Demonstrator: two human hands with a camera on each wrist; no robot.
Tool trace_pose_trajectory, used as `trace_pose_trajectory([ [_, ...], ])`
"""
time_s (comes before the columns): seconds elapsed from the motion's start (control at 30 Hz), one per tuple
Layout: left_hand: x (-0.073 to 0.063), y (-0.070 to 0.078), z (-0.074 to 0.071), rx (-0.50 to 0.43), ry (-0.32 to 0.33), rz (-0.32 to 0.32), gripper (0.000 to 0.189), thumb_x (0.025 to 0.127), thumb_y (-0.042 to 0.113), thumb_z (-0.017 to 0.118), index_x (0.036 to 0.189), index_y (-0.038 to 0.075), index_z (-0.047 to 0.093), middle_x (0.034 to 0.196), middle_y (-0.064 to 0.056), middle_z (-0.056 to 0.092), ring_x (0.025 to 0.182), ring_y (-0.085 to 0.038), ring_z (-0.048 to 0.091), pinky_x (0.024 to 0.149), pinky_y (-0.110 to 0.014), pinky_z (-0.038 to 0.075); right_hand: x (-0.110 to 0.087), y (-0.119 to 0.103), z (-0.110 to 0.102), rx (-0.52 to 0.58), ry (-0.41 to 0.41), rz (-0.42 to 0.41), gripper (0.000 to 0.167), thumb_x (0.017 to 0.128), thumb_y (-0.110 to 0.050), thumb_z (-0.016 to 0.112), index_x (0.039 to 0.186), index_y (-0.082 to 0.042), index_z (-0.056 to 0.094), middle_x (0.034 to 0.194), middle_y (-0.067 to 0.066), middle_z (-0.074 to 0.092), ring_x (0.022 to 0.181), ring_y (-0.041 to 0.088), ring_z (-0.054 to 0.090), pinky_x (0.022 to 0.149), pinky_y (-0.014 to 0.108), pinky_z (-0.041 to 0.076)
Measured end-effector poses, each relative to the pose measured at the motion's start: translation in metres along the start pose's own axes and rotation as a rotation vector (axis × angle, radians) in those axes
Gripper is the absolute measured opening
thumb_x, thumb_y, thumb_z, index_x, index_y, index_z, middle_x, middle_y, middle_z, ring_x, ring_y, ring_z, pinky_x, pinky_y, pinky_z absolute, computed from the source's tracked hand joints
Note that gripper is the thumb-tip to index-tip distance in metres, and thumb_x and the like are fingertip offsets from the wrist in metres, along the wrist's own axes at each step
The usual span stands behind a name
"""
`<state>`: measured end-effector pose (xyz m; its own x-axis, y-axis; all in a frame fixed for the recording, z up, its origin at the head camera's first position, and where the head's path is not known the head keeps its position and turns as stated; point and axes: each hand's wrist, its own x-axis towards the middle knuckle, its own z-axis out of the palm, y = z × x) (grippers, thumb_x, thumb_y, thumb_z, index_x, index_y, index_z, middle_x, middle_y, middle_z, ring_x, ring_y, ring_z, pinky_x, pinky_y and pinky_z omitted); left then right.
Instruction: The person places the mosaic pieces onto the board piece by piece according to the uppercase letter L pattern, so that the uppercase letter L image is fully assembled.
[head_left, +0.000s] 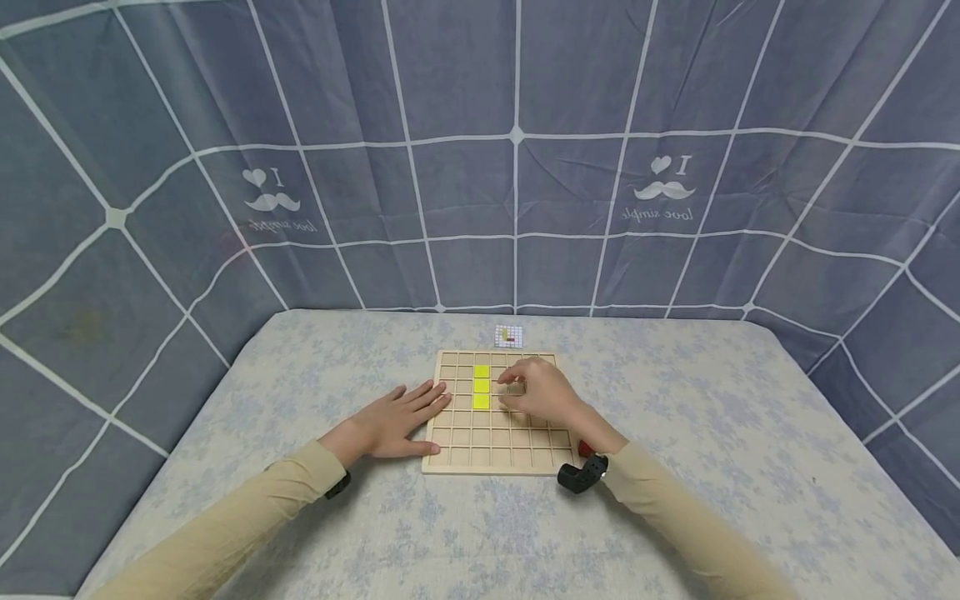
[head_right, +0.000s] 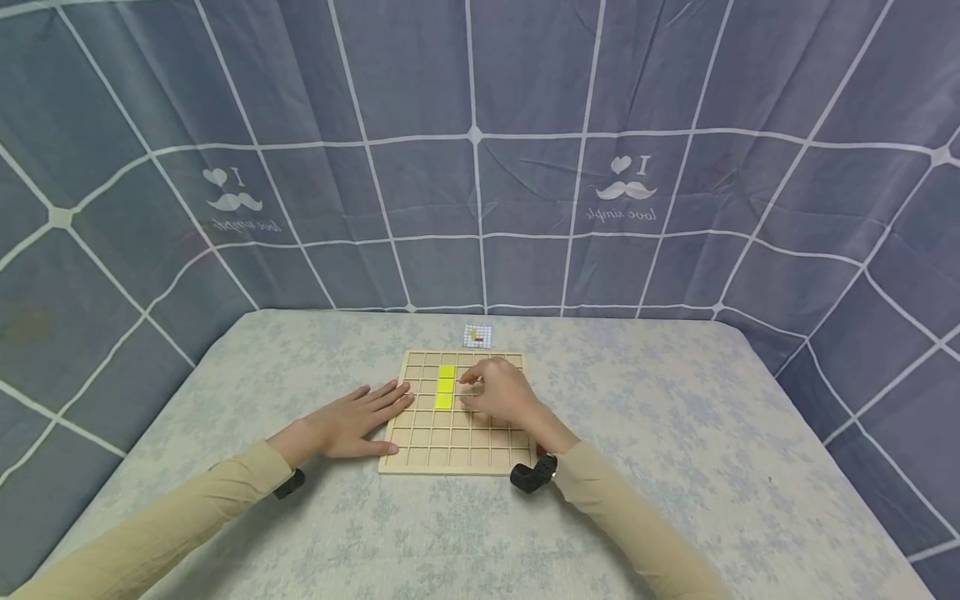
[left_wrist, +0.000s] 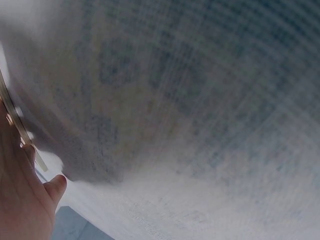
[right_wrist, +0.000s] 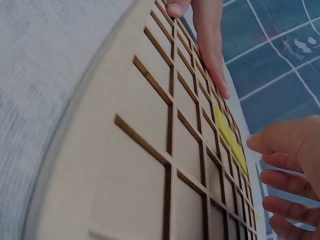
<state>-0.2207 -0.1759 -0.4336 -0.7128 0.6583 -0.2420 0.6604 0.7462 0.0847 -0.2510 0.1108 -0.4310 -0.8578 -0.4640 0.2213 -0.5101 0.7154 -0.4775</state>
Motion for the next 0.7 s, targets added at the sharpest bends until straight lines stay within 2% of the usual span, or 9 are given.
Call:
trace_pose_trajectory([
  [0.2,0.000,0.001,-0.001,-0.006,-0.005,0.000,0.083,0.093,0.067,0.039,0.156,0.019,0.013,0.164,-0.005,0.008,0.151,-0.027,0.010,0.118,-0.056,0.017,-0.012,0.011,-0.021,0.000,0.037,0.009,0.022,0.081,-0.022,0.076,0.100,-0.011,0.076,0.098,0.002,0.073,0.088,0.020,0.064,0.072,0.032,0.053],
  [0.43,0.000,0.000,-0.001,0.002,-0.005,0.001,0.083,0.093,0.067,0.038,0.157,0.020,0.012,0.164,-0.004,0.007,0.151,-0.026,0.009,0.119,-0.056,0.017,-0.030,0.026,-0.041,-0.032,0.070,0.058,0.023,0.081,-0.021,0.076,0.101,-0.010,0.076,0.101,0.004,0.072,0.089,0.022,0.063,0.072,0.035,0.052],
  [0.7,-0.002,0.002,-0.003,-0.028,0.004,0.018,0.082,0.094,0.064,0.041,0.156,0.017,0.016,0.163,-0.007,0.010,0.150,-0.029,0.011,0.118,-0.057,0.018,-0.053,0.040,-0.060,-0.091,0.080,0.114,0.024,0.081,-0.021,0.076,0.102,-0.010,0.075,0.100,0.004,0.072,0.090,0.024,0.062,0.072,0.037,0.052],
])
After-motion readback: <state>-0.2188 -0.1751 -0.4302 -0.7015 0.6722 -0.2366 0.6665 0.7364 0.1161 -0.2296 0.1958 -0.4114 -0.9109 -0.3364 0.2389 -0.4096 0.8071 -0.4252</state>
